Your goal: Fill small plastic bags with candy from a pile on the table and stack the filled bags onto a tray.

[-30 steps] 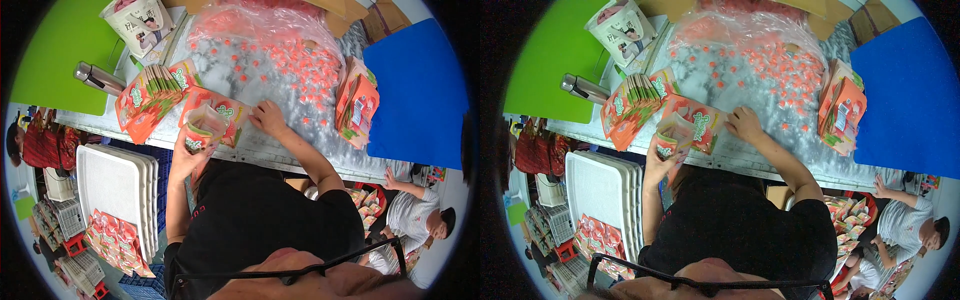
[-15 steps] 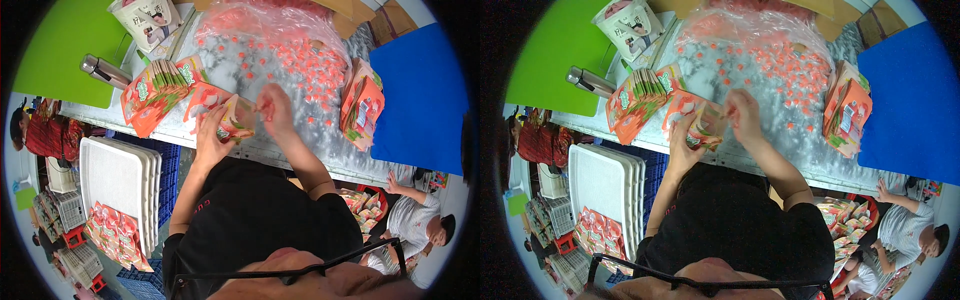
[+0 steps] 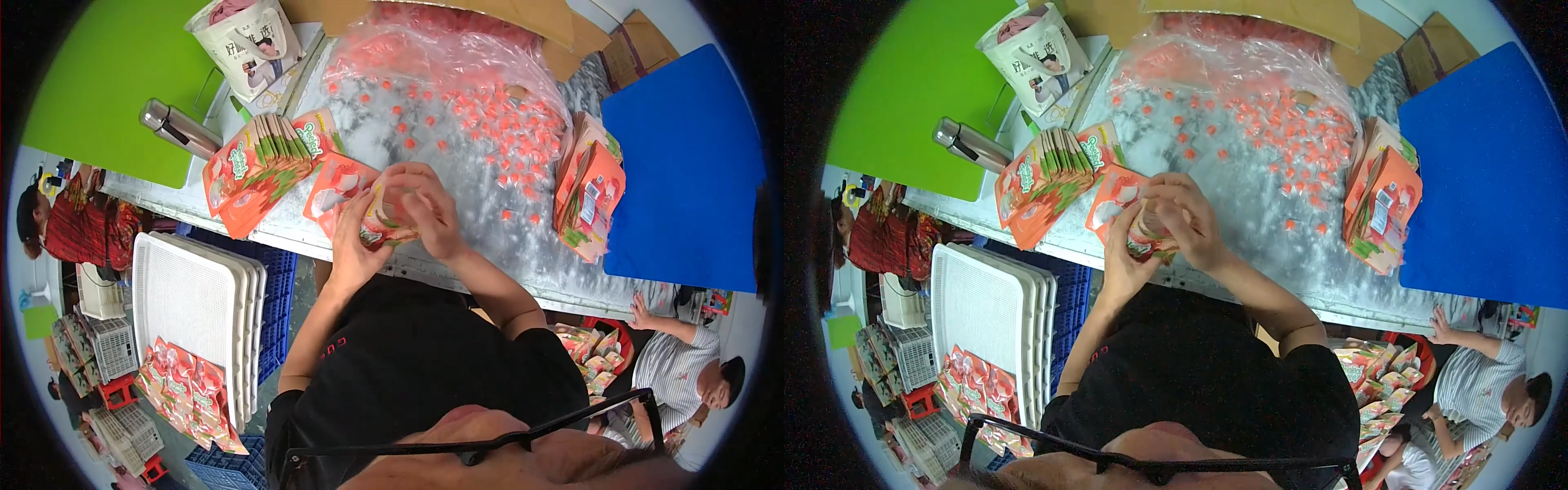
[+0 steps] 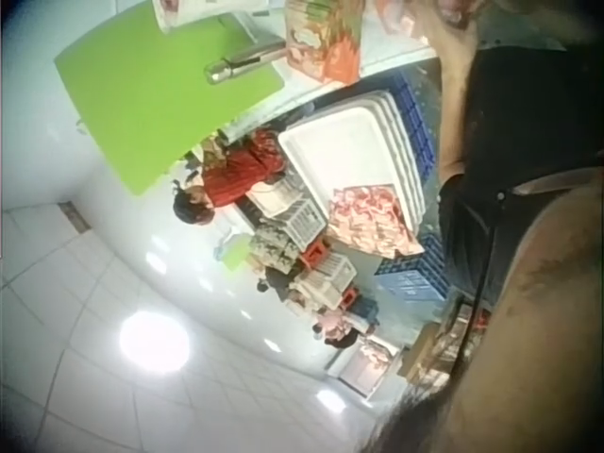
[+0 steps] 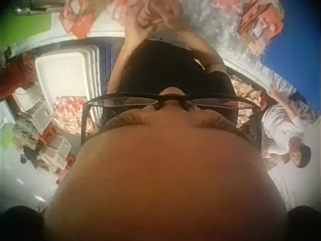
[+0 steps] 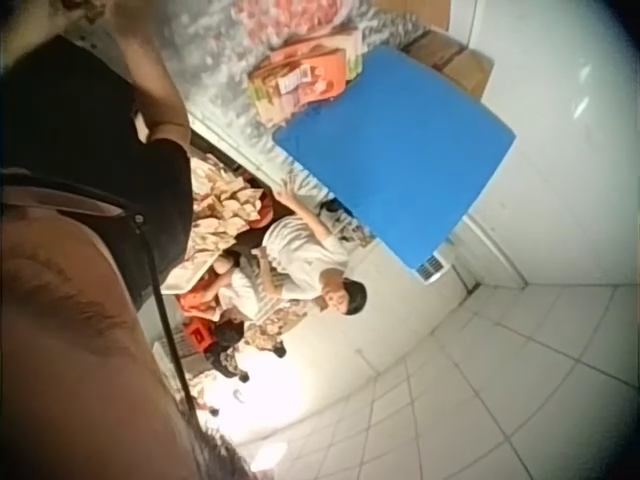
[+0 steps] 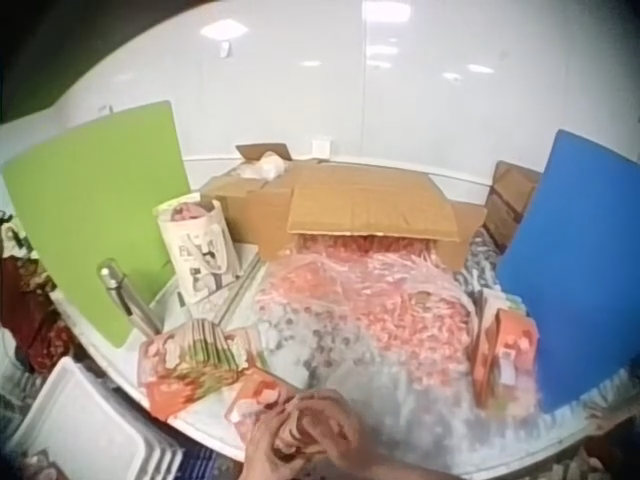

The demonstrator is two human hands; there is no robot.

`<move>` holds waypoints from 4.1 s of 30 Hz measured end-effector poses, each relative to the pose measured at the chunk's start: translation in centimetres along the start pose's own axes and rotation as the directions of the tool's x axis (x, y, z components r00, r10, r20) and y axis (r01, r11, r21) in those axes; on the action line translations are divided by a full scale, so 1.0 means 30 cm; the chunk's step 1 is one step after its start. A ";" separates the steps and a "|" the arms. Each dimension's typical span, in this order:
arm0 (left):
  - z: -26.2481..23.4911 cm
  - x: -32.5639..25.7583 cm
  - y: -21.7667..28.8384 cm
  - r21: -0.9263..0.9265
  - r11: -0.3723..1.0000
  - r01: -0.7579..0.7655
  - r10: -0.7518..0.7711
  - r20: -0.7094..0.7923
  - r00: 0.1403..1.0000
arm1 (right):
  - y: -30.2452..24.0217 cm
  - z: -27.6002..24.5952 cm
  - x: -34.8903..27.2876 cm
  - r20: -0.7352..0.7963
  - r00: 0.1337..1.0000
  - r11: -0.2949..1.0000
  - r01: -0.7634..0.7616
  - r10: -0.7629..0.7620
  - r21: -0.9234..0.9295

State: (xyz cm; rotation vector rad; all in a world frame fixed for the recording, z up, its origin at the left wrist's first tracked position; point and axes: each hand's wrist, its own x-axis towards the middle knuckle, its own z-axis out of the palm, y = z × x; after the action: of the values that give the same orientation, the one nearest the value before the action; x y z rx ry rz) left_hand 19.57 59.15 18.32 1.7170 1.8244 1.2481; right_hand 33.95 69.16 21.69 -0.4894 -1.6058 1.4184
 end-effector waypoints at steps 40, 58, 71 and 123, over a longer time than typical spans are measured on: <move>-0.053 -0.125 -0.009 -0.366 0.846 0.389 -0.433 -0.044 0.900 | 0.543 -0.322 0.178 0.098 0.993 0.319 0.071 0.067 -0.945; -0.080 -0.092 0.027 -0.301 0.939 0.165 -0.208 -0.115 0.971 | 0.441 -0.430 -0.032 0.083 0.988 0.694 -0.032 0.132 -0.719; -0.051 -0.098 0.003 -0.368 0.864 0.345 -0.367 0.008 0.930 | 0.247 -0.301 -0.255 0.445 0.881 0.457 0.334 0.160 -0.825; 0.010 -0.074 -0.047 -0.532 0.798 0.284 -0.374 -0.066 0.925 | 0.230 -0.474 -0.131 -0.161 0.962 0.033 -0.158 -0.218 -0.987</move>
State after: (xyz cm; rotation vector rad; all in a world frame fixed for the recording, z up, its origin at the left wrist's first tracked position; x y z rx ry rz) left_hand 19.37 57.36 16.36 0.9783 1.5821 1.5762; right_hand 45.77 75.98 12.79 -1.3912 -2.1457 -0.2226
